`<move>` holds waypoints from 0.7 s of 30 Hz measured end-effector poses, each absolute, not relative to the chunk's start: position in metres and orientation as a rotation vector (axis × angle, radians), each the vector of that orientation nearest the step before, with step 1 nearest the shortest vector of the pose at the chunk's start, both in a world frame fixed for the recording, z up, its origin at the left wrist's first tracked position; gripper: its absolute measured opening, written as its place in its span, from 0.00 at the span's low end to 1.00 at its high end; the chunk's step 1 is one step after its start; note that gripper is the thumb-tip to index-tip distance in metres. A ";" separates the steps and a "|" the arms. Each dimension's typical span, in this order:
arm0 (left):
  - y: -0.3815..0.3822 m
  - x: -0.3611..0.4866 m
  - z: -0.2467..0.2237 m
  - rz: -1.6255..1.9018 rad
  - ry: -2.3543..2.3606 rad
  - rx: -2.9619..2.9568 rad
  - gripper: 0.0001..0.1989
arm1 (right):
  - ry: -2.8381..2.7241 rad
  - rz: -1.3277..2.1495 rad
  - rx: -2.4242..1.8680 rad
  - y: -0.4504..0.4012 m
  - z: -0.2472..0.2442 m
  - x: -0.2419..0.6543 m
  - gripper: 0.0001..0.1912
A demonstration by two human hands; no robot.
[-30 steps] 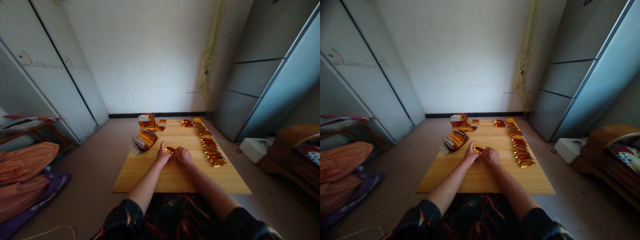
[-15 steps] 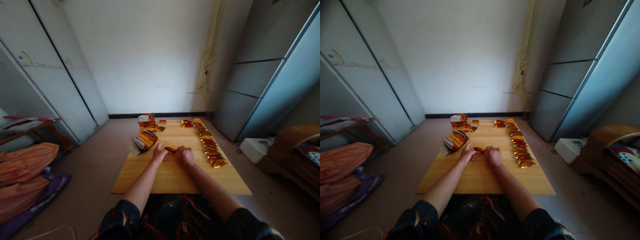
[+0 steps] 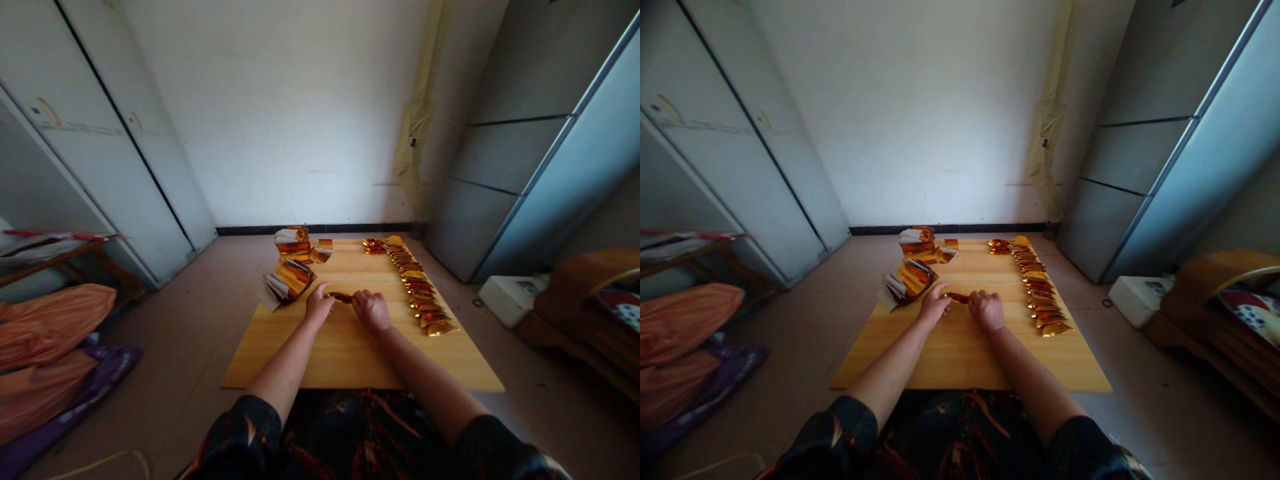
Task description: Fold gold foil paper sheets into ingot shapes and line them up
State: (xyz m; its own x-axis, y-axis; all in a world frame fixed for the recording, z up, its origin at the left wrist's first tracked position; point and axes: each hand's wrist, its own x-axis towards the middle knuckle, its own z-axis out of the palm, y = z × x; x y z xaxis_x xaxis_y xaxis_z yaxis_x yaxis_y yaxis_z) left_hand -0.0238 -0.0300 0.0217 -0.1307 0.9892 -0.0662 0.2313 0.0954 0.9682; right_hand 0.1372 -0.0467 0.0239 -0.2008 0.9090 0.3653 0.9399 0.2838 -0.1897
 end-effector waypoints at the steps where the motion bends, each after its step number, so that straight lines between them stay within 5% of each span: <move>1: -0.028 -0.022 0.022 1.119 1.523 1.269 0.23 | -2.128 -0.062 -1.655 -0.045 0.023 0.138 0.13; 10: -0.009 -0.005 0.027 1.079 1.550 1.282 0.19 | -1.515 0.658 -1.487 -0.009 0.011 0.155 0.11; 21: 0.020 0.000 0.002 1.113 1.499 1.320 0.30 | -1.132 0.758 -1.536 0.046 0.006 0.179 0.07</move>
State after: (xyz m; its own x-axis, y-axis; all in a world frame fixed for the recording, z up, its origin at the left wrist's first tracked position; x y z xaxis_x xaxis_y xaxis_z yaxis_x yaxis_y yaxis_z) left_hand 0.0001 0.0197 0.0022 -0.1042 0.9941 -0.0290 0.2595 0.0554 0.9641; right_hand 0.1790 0.0457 0.0058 0.3553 0.9310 0.0840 0.2767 -0.0189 -0.9608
